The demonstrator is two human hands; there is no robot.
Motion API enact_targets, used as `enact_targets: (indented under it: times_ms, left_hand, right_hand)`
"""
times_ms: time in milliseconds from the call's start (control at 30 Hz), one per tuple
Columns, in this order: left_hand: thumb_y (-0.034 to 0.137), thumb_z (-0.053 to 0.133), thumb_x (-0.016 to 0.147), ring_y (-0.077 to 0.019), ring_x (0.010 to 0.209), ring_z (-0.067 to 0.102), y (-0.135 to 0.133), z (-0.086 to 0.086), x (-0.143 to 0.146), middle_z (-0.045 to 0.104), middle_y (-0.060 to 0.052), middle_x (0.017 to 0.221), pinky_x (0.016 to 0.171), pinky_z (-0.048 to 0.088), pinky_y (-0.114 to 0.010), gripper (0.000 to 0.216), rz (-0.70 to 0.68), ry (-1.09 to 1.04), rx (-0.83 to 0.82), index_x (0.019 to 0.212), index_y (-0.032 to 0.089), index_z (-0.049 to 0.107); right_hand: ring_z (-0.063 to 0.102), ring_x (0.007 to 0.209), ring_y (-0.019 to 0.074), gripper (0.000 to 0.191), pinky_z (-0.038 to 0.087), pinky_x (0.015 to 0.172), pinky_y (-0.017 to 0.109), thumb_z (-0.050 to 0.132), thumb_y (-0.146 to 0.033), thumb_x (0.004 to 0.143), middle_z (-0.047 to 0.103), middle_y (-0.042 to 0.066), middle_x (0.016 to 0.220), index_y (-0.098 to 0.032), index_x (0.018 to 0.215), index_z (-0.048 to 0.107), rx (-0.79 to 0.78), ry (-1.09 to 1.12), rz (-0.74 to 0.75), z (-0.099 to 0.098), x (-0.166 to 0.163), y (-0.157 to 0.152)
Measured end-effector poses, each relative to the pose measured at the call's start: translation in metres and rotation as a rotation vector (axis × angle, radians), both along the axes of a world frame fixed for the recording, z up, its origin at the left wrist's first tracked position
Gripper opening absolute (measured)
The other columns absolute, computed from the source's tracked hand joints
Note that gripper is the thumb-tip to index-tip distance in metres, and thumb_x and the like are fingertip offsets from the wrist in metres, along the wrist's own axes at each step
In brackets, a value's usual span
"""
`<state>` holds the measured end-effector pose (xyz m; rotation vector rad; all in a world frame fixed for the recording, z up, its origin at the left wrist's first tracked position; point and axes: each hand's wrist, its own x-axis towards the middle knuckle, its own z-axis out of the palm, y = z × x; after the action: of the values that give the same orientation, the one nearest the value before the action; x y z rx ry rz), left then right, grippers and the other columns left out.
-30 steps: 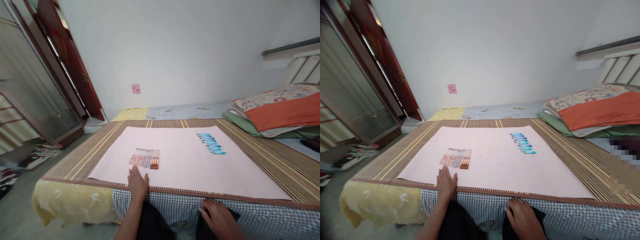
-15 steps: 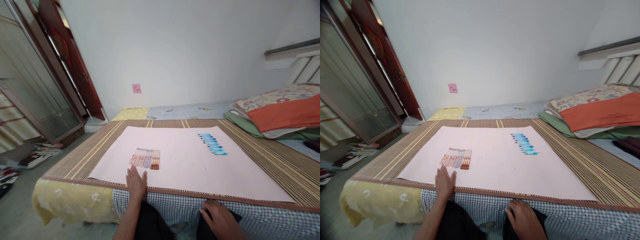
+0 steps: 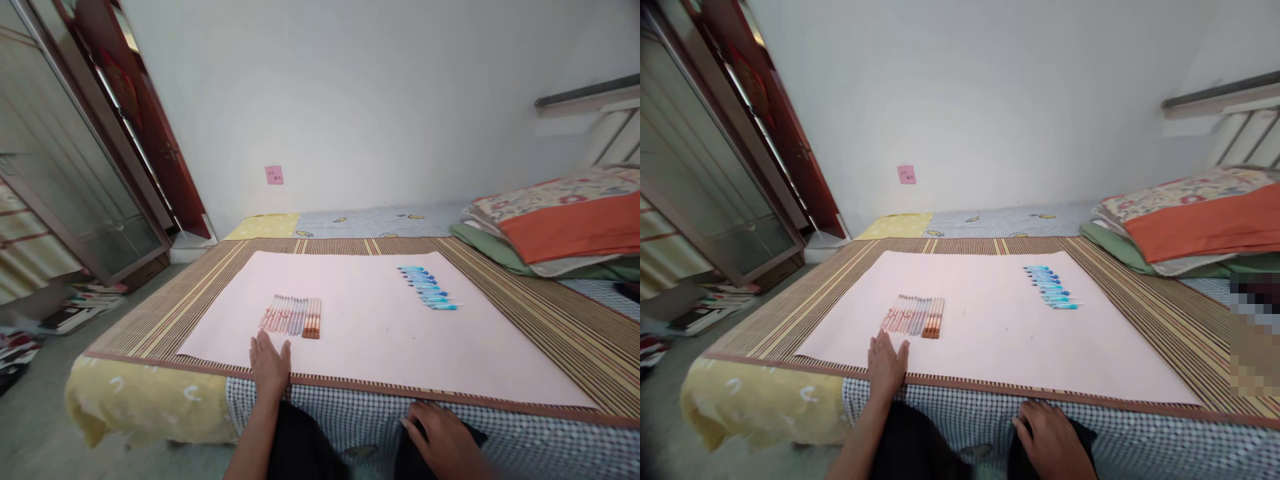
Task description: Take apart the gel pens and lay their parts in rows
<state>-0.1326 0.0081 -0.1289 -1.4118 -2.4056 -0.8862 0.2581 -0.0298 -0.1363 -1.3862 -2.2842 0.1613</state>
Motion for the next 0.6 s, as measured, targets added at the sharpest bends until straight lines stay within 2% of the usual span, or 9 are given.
enact_targets:
  times_ms: [167,233,333,400,467,533,600]
  left_hand:
    - [0.048,0.045,0.095,-0.0431,0.148,0.030,0.002,-0.001,-0.003,0.044,-0.035,0.149,0.118,0.028,-0.059,0.075,-0.019,-0.013,0.069,0.146,-0.006,0.038]
    - [0.046,0.045,0.094,-0.0426,0.147,0.032,0.001,0.006,-0.003,0.045,-0.035,0.148,0.118,0.027,-0.061,0.071,-0.037,-0.032,0.145,0.143,-0.005,0.041]
    - [0.039,0.048,0.092,-0.0394,0.144,0.037,-0.009,0.028,0.005,0.050,-0.028,0.145,0.118,0.029,-0.062,0.058,-0.089,-0.098,0.324,0.138,0.003,0.048]
    - [0.034,0.048,0.093,-0.0346,0.135,0.047,-0.022,0.044,0.022,0.058,-0.021,0.135,0.115,0.036,-0.056,0.044,-0.161,-0.178,0.417,0.130,0.011,0.056]
    - [0.030,0.051,0.092,-0.0304,0.112,0.061,-0.037,0.056,0.050,0.067,-0.015,0.113,0.104,0.047,-0.049,0.028,-0.301,-0.318,0.434,0.113,0.018,0.065]
    - [0.028,0.056,0.091,-0.0280,0.091,0.066,-0.050,0.065,0.082,0.070,-0.010,0.095,0.087,0.053,-0.041,0.015,-0.439,-0.503,0.396,0.097,0.023,0.070]
    - [0.028,0.061,0.090,-0.0266,0.083,0.065,-0.054,0.076,0.109,0.070,-0.009,0.090,0.076,0.053,-0.036,0.013,-0.538,-0.662,0.355,0.093,0.024,0.073]
  right_hand:
    - [0.071,0.083,0.0252,0.019,0.047,0.079,0.037,0.056,-0.031,0.095,0.074,0.004,0.086,-0.024,0.085,0.070,-0.015,-0.007,-0.006,0.000,-0.001,0.000]
    - [0.071,0.083,0.0250,0.018,0.047,0.080,0.037,0.056,-0.031,0.094,0.074,0.004,0.086,-0.024,0.085,0.070,-0.004,0.001,-0.001,0.002,-0.001,-0.001]
    - [0.070,0.083,0.0247,0.018,0.047,0.080,0.037,0.056,-0.032,0.094,0.074,0.004,0.085,-0.024,0.085,0.070,0.029,0.024,0.000,0.002,-0.001,-0.001]
    - [0.070,0.082,0.0247,0.019,0.047,0.079,0.037,0.056,-0.032,0.094,0.075,0.005,0.086,-0.024,0.085,0.070,0.041,0.032,-0.002,-0.001,-0.001,-0.001]
    - [0.070,0.082,0.0249,0.019,0.047,0.079,0.037,0.056,-0.031,0.093,0.075,0.005,0.085,-0.024,0.084,0.070,0.034,0.032,-0.002,-0.004,-0.002,-0.001]
    - [0.070,0.083,0.0254,0.019,0.048,0.080,0.038,0.056,-0.031,0.093,0.075,0.005,0.085,-0.024,0.083,0.070,0.035,0.036,-0.004,-0.007,-0.003,-0.001]
    - [0.070,0.083,0.0255,0.017,0.048,0.080,0.038,0.056,-0.029,0.092,0.075,0.005,0.085,-0.024,0.082,0.070,0.047,0.043,-0.002,-0.009,-0.004,-0.001]
